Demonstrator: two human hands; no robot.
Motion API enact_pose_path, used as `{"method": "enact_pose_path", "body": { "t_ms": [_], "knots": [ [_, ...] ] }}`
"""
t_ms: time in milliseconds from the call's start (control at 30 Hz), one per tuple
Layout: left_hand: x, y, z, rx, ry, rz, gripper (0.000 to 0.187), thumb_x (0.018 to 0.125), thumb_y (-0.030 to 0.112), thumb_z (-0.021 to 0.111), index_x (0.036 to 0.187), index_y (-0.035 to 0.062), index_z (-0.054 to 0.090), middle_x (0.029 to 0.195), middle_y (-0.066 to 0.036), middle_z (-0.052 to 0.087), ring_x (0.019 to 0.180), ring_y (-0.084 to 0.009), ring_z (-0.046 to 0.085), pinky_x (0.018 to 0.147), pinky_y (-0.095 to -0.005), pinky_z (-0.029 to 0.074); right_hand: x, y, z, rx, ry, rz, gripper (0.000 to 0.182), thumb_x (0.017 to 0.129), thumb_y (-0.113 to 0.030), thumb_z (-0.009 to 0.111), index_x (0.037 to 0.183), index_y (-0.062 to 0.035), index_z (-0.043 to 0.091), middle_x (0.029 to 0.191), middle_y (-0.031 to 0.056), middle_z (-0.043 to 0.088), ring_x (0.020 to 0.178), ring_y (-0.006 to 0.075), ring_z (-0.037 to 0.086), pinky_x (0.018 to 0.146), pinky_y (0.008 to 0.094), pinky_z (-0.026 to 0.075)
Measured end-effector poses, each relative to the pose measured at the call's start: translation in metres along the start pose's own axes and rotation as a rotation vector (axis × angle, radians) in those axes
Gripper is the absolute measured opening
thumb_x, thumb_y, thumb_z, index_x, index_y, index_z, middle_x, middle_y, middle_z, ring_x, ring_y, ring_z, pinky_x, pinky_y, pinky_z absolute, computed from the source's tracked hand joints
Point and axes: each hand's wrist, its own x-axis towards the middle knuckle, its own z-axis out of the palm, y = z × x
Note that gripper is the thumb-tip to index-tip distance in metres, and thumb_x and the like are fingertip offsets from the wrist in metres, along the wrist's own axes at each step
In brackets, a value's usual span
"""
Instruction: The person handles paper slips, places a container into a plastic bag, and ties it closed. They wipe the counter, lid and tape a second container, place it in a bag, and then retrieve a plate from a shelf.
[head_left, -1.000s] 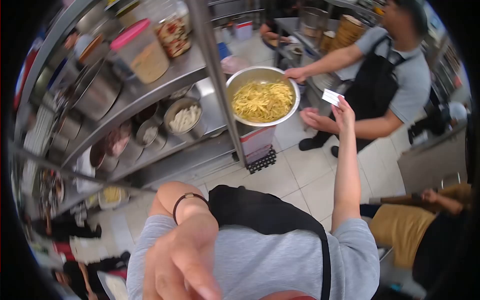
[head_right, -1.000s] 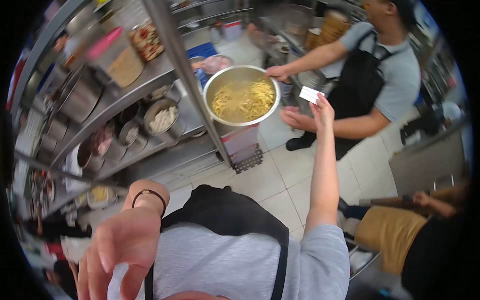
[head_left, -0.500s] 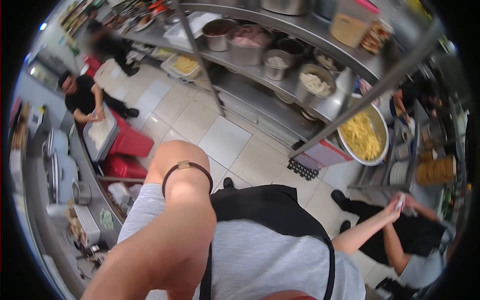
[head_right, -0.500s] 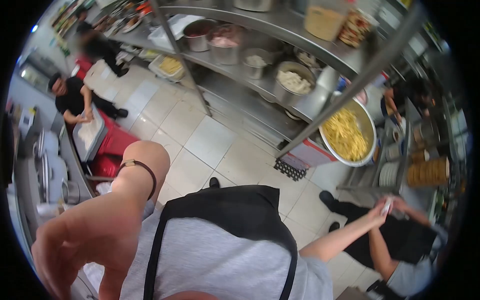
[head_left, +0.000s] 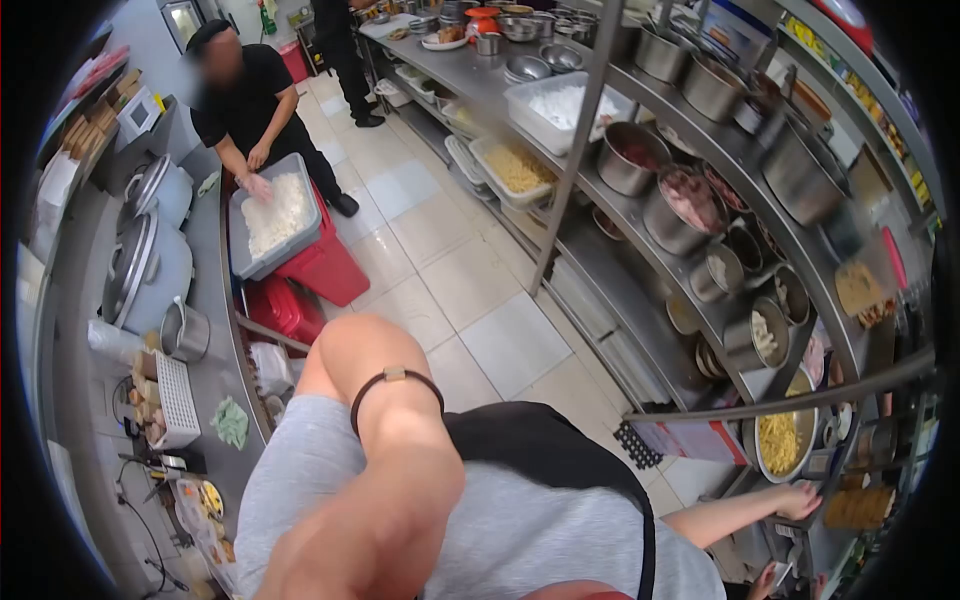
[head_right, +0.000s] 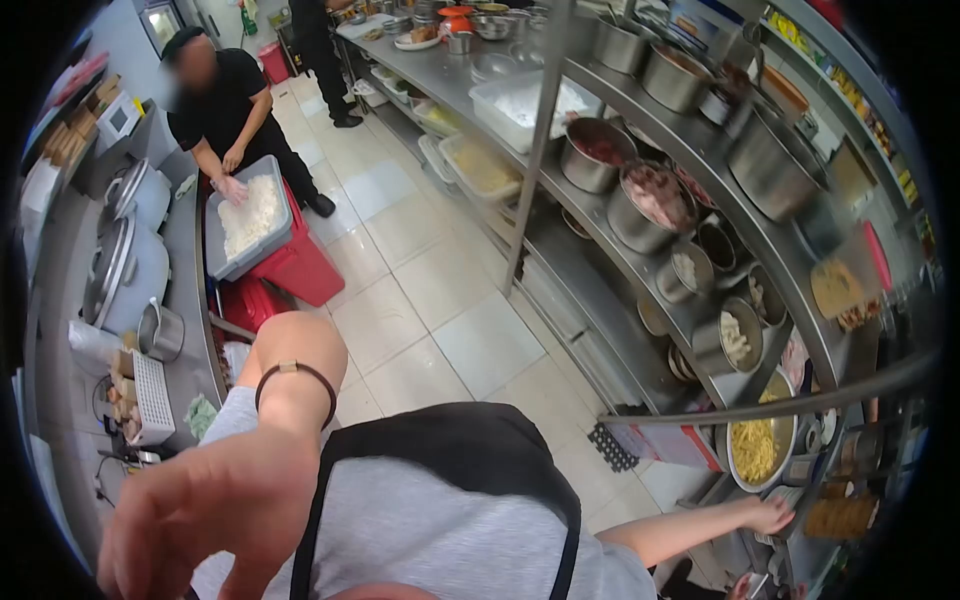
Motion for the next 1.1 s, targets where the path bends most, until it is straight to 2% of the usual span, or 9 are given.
{"method": "enact_pose_path", "body": {
  "t_ms": [133, 200, 267, 400, 633, 700, 767, 1033, 1100],
  "knots": [
    [-0.017, -0.004, -0.053, -0.139, -0.001, -0.192, 0.046, 0.085, 0.037, 0.037, 0.125, 0.0158, 0.044, 0.137, 0.002, 0.032, 0.129, -0.0091, 0.023, 0.100, -0.0431, 0.021, -0.172, -0.096, 0.094, 0.198, -0.400, 0.078, 0.026, 0.082, -0.005, 0.052, 0.106, 0.0034, 0.054, 0.100, 0.0134, 0.057, 0.088, 0.0217, 0.056, 0.076, 0.0290, 0.046],
    [-0.037, -0.016, -0.084, -0.165, -0.024, -0.145, 0.045, 0.085, 0.037, 0.037, 0.125, 0.0180, 0.043, 0.137, 0.003, 0.031, 0.128, -0.0079, 0.023, 0.099, -0.0441, 0.021, -0.243, -0.142, 0.134, 0.166, -0.562, -0.092, 0.026, 0.086, -0.007, 0.048, 0.109, 0.0053, 0.052, 0.105, 0.0133, 0.056, 0.090, 0.0200, 0.057, 0.080, 0.0290, 0.046],
    [-0.062, 0.023, -0.116, 0.098, 0.070, -0.287, 0.042, 0.085, 0.035, 0.040, 0.126, 0.0229, 0.043, 0.137, 0.006, 0.032, 0.127, -0.0051, 0.025, 0.096, -0.0453, 0.023, -0.293, -0.161, 0.169, 0.218, -0.692, -0.207, 0.025, 0.088, -0.008, 0.047, 0.108, 0.0052, 0.052, 0.105, 0.0128, 0.056, 0.091, 0.0195, 0.057, 0.077, 0.0275, 0.047],
    [-0.114, -0.040, -0.176, -0.145, -0.224, -0.358, 0.042, 0.086, 0.031, 0.045, 0.127, 0.0262, 0.040, 0.135, 0.011, 0.034, 0.121, -0.0055, 0.036, 0.092, -0.0435, 0.030, -0.415, -0.209, 0.221, 0.345, -0.828, -0.141, 0.023, 0.088, -0.008, 0.046, 0.107, 0.0028, 0.054, 0.100, 0.0100, 0.057, 0.080, 0.0136, 0.054, 0.072, 0.0244, 0.045],
    [-0.155, -0.151, -0.235, -0.195, -0.197, -0.445, 0.043, 0.084, 0.033, 0.047, 0.127, 0.0280, 0.041, 0.131, 0.011, 0.039, 0.117, -0.0074, 0.041, 0.093, -0.0434, 0.029, -0.643, -0.269, 0.296, 0.728, -1.376, -0.038, 0.016, 0.084, 0.001, 0.048, 0.097, 0.0020, 0.058, 0.086, 0.0092, 0.058, 0.068, 0.0119, 0.055, 0.059, 0.0203, 0.043],
    [-0.171, -0.172, -0.260, -0.209, -0.213, -0.477, 0.042, 0.084, 0.033, 0.047, 0.125, 0.0280, 0.043, 0.130, 0.011, 0.041, 0.117, -0.0067, 0.041, 0.095, -0.0427, 0.028, -0.701, -0.277, 0.328, 0.851, -1.444, -0.108, 0.016, 0.081, 0.004, 0.050, 0.094, 0.0021, 0.059, 0.084, 0.0102, 0.058, 0.068, 0.0136, 0.056, 0.059, 0.0201, 0.044],
    [-0.192, -0.194, -0.284, -0.199, -0.223, -0.495, 0.039, 0.084, 0.033, 0.048, 0.122, 0.0273, 0.047, 0.127, 0.010, 0.045, 0.116, -0.0060, 0.042, 0.095, -0.0417, 0.027, -0.755, -0.300, 0.351, 0.941, -1.484, 0.098, 0.017, 0.078, 0.006, 0.052, 0.092, 0.0017, 0.060, 0.082, 0.0100, 0.059, 0.067, 0.0140, 0.056, 0.061, 0.0217, 0.044],
    [-0.269, -0.276, -0.414, -0.300, -0.386, -0.452, 0.040, 0.082, 0.039, 0.051, 0.119, 0.0235, 0.051, 0.113, 0.007, 0.056, 0.119, -0.0057, 0.037, 0.096, -0.0426, 0.023, -0.858, -0.321, 0.477, 0.876, -1.297, -0.051, 0.015, 0.079, 0.003, 0.053, 0.092, 0.0006, 0.060, 0.082, 0.0054, 0.059, 0.068, 0.0087, 0.054, 0.060, 0.0200, 0.042],
    [-0.300, -0.309, -0.438, -0.158, -0.250, -0.473, 0.045, 0.079, 0.056, 0.047, 0.117, 0.0306, 0.051, 0.108, 0.007, 0.056, 0.106, -0.0200, 0.037, 0.090, -0.0352, 0.025, -0.859, -0.307, 0.528, 0.822, -1.188, 0.098, 0.016, 0.082, -0.002, 0.052, 0.095, -0.0003, 0.060, 0.084, 0.0039, 0.059, 0.070, 0.0070, 0.053, 0.060, 0.0191, 0.042]
  ]
}}
